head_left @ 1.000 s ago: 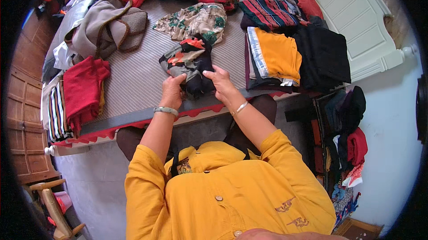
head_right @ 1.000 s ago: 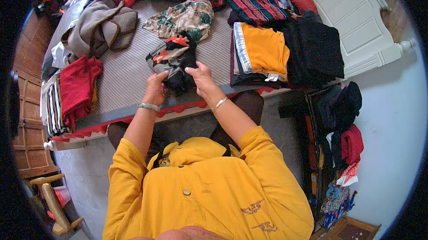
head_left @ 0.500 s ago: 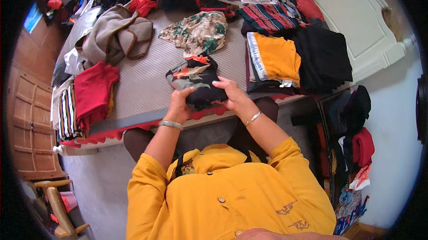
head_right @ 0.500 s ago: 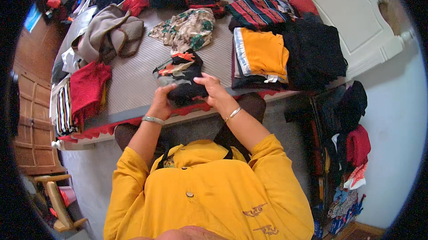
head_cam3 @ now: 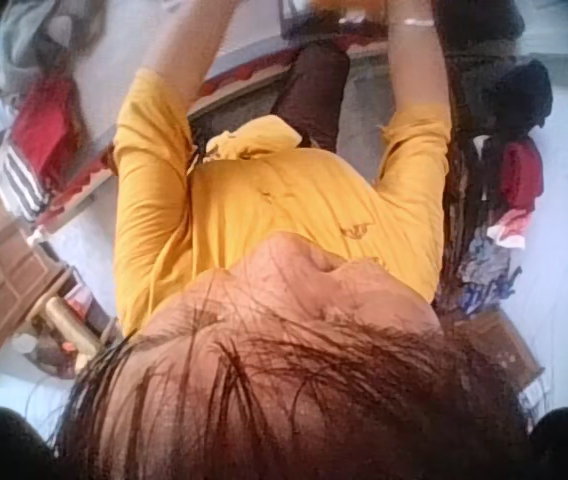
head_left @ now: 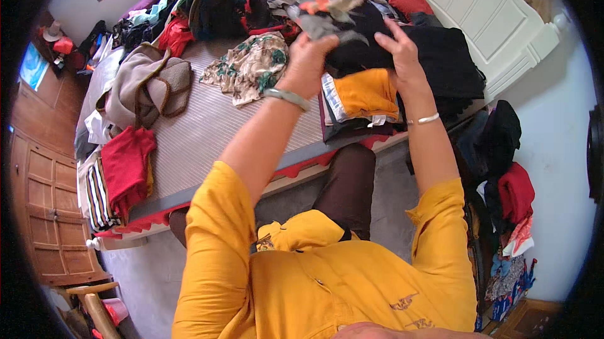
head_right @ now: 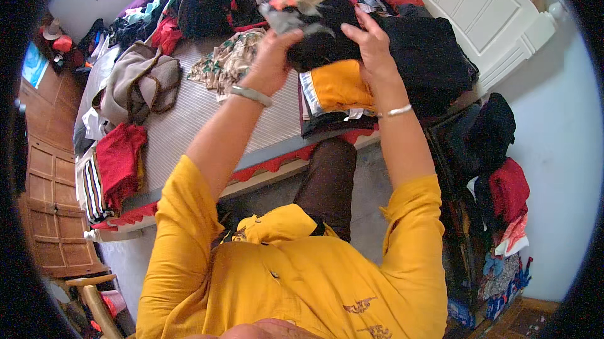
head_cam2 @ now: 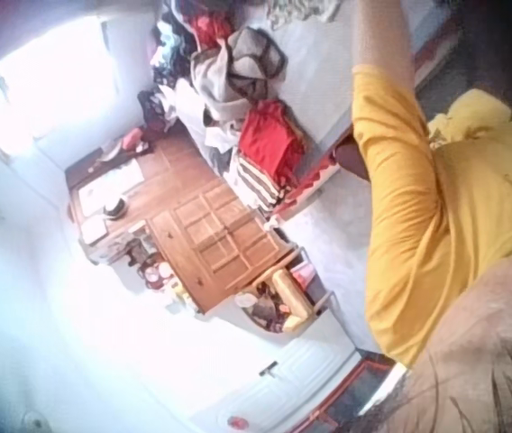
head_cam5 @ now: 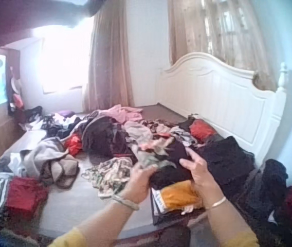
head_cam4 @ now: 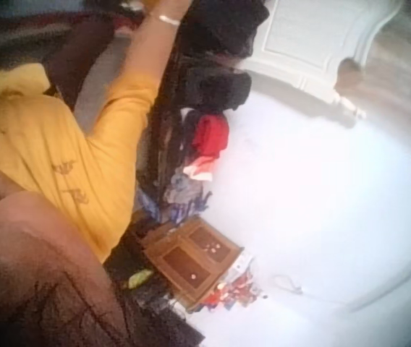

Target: Folding various articles of clothing on a bed.

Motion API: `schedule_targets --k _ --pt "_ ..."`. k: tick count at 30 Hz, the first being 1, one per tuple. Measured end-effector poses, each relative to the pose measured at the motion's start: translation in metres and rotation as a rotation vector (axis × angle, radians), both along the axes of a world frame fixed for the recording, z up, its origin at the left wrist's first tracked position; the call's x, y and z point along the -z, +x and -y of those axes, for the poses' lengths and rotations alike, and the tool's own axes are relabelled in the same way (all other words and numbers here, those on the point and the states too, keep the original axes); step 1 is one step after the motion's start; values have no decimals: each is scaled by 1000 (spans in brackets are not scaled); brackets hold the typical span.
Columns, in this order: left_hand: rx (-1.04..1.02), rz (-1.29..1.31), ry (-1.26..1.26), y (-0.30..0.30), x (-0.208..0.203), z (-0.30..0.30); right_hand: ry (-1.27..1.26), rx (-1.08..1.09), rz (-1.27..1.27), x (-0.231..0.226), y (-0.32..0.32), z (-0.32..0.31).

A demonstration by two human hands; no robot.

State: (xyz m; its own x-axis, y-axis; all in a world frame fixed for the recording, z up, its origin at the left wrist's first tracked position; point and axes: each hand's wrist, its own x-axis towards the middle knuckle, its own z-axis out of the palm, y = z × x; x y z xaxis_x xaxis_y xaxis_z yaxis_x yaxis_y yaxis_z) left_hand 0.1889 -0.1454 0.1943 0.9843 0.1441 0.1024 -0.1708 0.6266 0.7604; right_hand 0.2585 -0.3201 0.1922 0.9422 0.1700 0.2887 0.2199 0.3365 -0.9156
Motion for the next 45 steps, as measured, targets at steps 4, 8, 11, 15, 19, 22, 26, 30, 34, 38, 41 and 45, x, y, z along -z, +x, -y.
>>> schedule_targets --k 4,8,11,15,19,22,26,30,34,38,41,45 --pt "-51 -315 312 25 109 35 -307 -11 -187 78 -5 38" --pt "0 -563 369 8 123 53 -421 41 -269 120 -16 65" --pt "-56 -482 428 9 129 47 -468 151 -136 123 -18 57" --pt "-186 -373 624 15 145 28 -552 239 164 117 -18 41" --pt "-59 -441 685 -2 132 18 -1269 354 152 93 -24 60" --pt "-163 -414 812 -23 158 -18 -1161 484 567 82 -17 41" --pt "-225 -377 995 -66 186 -86 -1213 554 892 77 16 9" --pt "-436 -369 1534 -155 207 -181 -1536 472 639 106 37 -9" --pt "-651 -636 1997 -234 200 -212 -1649 361 355 124 34 1" --pt "-659 -676 1944 -243 201 -213 -1622 416 440 132 38 4" --pt "-649 -675 1931 -242 194 -213 -1578 439 503 136 36 3" --pt "-659 -676 1917 -242 194 -213 -1574 462 509 136 34 1"
